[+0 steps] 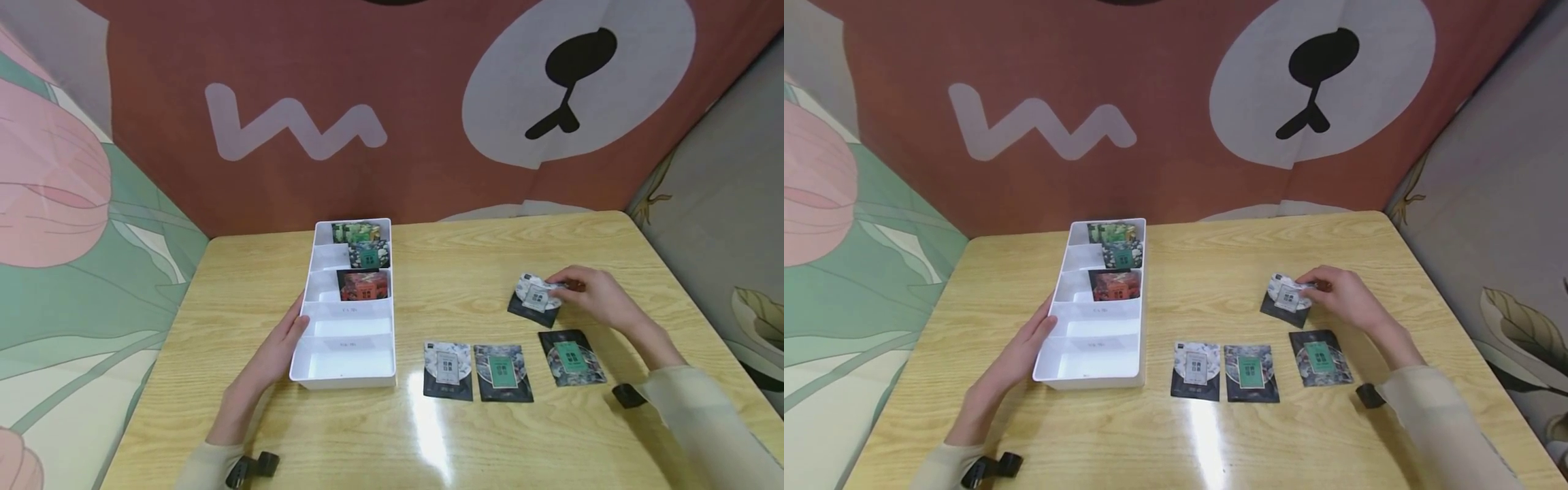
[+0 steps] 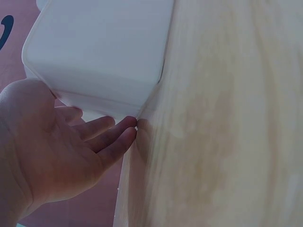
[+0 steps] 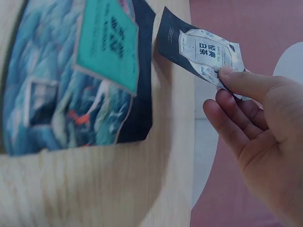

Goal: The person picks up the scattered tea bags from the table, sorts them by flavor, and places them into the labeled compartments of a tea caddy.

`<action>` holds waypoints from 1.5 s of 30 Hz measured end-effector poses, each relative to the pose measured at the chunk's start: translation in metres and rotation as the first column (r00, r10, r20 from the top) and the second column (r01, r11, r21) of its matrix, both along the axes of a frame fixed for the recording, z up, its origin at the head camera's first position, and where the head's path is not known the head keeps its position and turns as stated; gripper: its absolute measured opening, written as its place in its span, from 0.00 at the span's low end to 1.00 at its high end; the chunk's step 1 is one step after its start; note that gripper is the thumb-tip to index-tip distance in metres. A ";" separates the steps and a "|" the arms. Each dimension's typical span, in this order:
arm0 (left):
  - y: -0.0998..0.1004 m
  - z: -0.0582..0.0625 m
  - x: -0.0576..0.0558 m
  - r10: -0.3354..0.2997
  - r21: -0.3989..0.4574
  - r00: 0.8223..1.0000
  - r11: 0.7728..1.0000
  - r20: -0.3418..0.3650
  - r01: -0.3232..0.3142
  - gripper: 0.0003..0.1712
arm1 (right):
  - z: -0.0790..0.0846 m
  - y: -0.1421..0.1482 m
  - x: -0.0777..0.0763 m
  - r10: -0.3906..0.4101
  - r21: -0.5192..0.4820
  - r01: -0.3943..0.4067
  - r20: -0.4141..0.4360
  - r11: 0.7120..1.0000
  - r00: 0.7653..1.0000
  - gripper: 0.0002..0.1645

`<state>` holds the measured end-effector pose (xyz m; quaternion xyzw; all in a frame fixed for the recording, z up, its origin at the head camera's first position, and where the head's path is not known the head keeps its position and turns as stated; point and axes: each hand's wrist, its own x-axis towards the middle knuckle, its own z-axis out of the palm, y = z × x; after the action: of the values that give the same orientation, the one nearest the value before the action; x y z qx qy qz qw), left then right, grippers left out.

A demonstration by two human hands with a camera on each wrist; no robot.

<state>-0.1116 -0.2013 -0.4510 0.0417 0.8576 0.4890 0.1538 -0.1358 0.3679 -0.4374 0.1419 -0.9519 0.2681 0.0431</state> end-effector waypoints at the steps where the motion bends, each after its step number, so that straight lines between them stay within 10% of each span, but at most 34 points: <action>1: 0.000 0.000 0.000 -0.001 0.004 1.000 1.000 -0.003 0.001 0.34 | 0.001 -0.001 0.000 0.005 -0.006 -0.005 -0.011 1.000 1.000 0.10; 45: 0.001 0.000 0.001 0.001 0.043 1.000 0.999 -0.007 0.000 0.33 | 0.029 -0.067 -0.021 0.072 -0.079 -0.076 -0.051 0.994 0.996 0.10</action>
<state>-0.1111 -0.2006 -0.4512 0.0463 0.8473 0.5074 0.1500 -0.1570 0.3008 -0.4087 0.1819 -0.9331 0.3042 0.0615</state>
